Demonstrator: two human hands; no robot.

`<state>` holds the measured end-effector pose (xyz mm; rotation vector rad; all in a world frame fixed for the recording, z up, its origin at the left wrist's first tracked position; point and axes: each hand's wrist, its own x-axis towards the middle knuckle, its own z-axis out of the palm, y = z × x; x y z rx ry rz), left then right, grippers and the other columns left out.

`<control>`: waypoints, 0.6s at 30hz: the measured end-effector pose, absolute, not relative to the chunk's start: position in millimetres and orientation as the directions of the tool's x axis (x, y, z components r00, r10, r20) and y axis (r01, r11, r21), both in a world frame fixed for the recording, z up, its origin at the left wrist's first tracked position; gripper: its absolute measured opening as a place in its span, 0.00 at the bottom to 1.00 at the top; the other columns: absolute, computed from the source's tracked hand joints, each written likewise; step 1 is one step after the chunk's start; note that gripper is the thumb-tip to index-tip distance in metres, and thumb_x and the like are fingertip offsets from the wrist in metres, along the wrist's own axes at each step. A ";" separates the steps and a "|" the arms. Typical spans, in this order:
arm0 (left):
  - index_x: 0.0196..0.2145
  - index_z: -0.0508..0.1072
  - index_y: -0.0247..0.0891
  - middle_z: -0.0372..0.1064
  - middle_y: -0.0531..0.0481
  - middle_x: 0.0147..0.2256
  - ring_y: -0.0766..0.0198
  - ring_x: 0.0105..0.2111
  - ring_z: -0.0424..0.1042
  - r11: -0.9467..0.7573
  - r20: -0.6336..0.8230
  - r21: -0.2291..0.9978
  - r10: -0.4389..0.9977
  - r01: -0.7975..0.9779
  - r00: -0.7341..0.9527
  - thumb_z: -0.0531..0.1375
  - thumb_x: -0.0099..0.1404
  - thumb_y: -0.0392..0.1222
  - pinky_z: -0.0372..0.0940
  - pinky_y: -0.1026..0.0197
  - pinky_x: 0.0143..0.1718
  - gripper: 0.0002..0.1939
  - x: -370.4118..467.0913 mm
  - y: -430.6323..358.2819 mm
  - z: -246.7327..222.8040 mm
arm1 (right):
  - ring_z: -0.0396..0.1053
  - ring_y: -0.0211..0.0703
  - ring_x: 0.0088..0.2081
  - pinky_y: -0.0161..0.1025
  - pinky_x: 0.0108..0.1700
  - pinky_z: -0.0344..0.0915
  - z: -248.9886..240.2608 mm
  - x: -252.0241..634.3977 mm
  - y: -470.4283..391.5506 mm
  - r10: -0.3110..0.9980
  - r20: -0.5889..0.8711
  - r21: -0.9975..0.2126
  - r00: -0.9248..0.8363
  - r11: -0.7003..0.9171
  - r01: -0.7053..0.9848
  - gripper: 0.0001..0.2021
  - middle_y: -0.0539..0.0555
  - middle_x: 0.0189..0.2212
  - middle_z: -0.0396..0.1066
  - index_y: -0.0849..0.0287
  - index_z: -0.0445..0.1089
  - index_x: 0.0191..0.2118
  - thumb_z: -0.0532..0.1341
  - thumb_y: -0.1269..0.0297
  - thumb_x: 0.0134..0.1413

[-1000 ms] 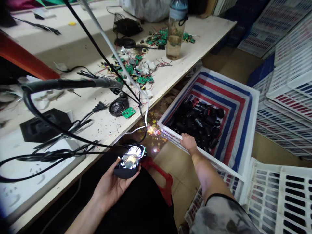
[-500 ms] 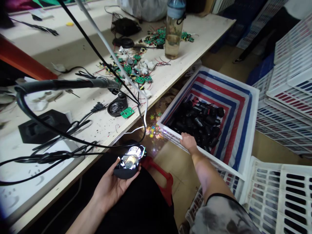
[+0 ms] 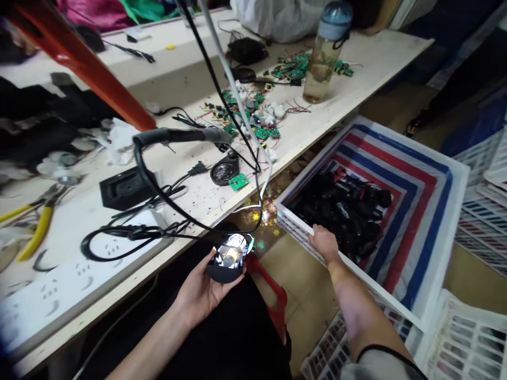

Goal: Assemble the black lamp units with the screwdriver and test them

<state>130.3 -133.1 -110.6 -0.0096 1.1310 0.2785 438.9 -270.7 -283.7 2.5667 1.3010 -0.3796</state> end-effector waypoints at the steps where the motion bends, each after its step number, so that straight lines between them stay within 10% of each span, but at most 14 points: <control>1: 0.53 0.65 0.25 0.77 0.36 0.37 0.47 0.36 0.78 0.963 -0.893 0.134 0.219 -0.234 0.393 0.52 0.70 0.46 0.76 0.51 0.35 0.22 129.7 -132.9 -109.7 | 0.70 0.42 0.39 0.42 0.41 0.68 -283.3 439.1 -270.8 0.753 -0.334 0.097 0.566 -0.570 0.816 0.13 0.55 0.40 0.71 0.63 0.67 0.44 0.56 0.58 0.63; 18: 0.53 0.65 0.26 0.76 0.37 0.37 0.46 0.36 0.78 0.957 -0.900 0.128 0.223 -0.260 0.376 0.51 0.70 0.46 0.75 0.51 0.35 0.22 125.3 -129.6 -104.9 | 0.71 0.42 0.37 0.39 0.37 0.65 -287.4 440.8 -271.6 0.752 -0.336 0.118 0.566 -0.563 0.818 0.13 0.57 0.39 0.72 0.63 0.67 0.42 0.53 0.58 0.64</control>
